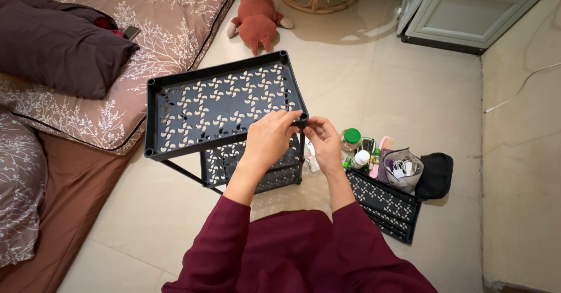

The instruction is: The person assembles a black three-tier plastic rack by inserting legs and trays, then organizes various personal items from the floor onto the shelves. Items include bottles, jars, a hairbrush, a comb, a phone, and small packets.

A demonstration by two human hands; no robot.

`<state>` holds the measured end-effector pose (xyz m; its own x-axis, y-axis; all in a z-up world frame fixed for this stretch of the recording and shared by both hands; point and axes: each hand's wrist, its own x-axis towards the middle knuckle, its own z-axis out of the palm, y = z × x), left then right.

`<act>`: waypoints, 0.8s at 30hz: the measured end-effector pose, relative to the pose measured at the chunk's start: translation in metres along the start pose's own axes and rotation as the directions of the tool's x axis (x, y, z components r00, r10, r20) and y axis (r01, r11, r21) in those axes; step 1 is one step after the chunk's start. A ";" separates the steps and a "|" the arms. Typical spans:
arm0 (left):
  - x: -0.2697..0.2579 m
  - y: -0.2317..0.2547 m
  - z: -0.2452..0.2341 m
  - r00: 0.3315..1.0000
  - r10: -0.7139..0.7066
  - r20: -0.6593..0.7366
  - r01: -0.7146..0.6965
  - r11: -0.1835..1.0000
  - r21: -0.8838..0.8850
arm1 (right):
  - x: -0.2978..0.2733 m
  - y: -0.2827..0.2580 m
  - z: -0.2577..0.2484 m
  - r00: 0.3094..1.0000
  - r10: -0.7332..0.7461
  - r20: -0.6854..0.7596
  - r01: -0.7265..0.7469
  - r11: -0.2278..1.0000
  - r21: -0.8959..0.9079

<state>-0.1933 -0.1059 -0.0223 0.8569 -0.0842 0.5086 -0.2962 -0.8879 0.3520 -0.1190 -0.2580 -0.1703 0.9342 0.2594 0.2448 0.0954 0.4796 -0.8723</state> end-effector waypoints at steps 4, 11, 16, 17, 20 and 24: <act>-0.004 0.011 -0.009 0.991 0.057 -0.123 -0.062 0.997 -0.044 | -0.006 -0.014 0.004 0.999 0.012 -0.052 -0.015 0.998 -0.060; -0.063 0.060 -0.010 0.892 0.059 -0.448 -0.153 0.972 -0.177 | -0.061 -0.053 -0.044 0.985 -0.028 -0.168 0.011 0.994 -0.105; -0.129 0.075 0.053 0.966 -0.059 -0.250 -0.057 0.900 -0.431 | -0.140 -0.062 -0.142 0.941 -0.037 -0.336 0.002 0.995 -0.103; -0.140 0.076 0.071 0.978 -0.092 -0.186 -0.010 0.873 -0.487 | -0.157 -0.066 -0.161 0.923 -0.030 -0.383 -0.023 0.991 -0.132; -0.165 0.067 0.134 0.983 -0.180 0.017 0.151 0.763 -0.628 | -0.197 -0.065 -0.215 0.845 -0.032 -0.534 -0.101 0.971 -0.217; -0.193 0.051 0.240 0.897 -0.305 0.319 0.426 0.407 -0.808 | -0.238 -0.031 -0.284 0.756 -0.059 -0.652 -0.268 0.881 -0.389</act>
<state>-0.2721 -0.2434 -0.2909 0.9938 0.0514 0.0981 -0.0965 -0.0324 0.9948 -0.2466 -0.5728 -0.3215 0.9246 -0.3789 -0.0398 -0.0321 0.0268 -0.9991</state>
